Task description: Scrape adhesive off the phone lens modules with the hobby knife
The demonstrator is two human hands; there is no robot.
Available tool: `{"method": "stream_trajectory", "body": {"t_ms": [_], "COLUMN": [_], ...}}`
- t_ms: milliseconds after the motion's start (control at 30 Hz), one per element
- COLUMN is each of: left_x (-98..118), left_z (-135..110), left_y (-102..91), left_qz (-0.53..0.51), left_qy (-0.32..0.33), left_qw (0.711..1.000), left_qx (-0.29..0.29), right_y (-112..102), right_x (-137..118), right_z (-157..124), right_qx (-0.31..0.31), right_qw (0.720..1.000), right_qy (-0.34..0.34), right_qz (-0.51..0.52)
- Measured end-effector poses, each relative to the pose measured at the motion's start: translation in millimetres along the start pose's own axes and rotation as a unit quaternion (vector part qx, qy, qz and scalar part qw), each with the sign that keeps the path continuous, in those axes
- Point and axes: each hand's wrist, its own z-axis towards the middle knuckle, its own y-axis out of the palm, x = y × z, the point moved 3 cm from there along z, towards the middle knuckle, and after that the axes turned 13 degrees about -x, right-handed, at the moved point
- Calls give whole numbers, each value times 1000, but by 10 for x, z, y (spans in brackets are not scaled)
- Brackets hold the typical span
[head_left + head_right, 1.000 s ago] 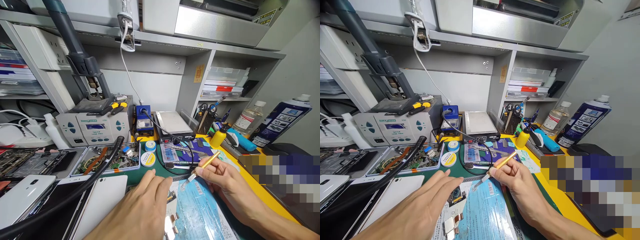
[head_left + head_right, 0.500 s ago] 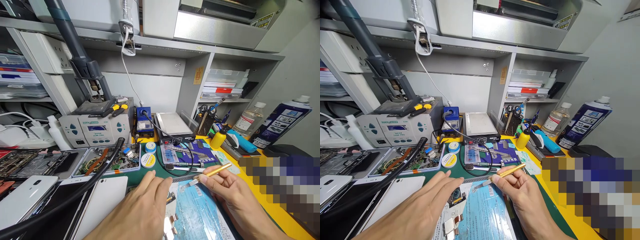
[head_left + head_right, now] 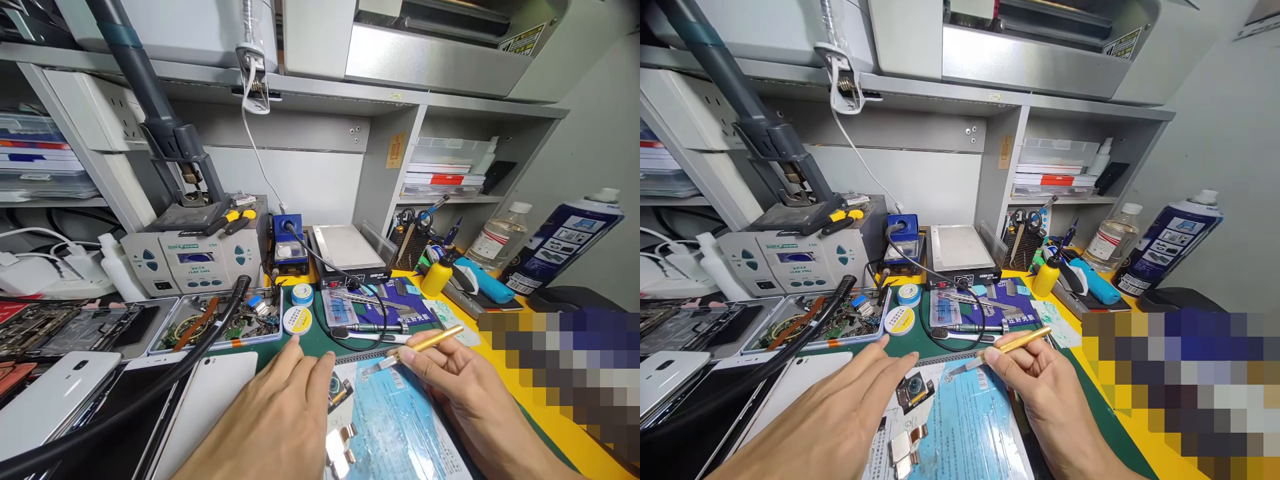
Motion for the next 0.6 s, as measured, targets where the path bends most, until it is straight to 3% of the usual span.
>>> {"method": "stream_trajectory", "body": {"t_ms": [300,500,600], "left_x": [76,73,78], "left_z": [8,19,47], "left_y": [-47,-43,-54], "left_qz": [32,21,18], "left_qy": [-3,-1,-11], "left_qw": [998,999,998], "left_qx": [-53,-39,-65], "right_y": [23,42,27], "right_x": [-44,-100,-106], "right_z": [46,92,142], "right_qx": [-23,-66,-83], "right_qw": [1000,998,997], "right_qy": [-6,-4,-9], "right_qz": [-8,5,4]}}
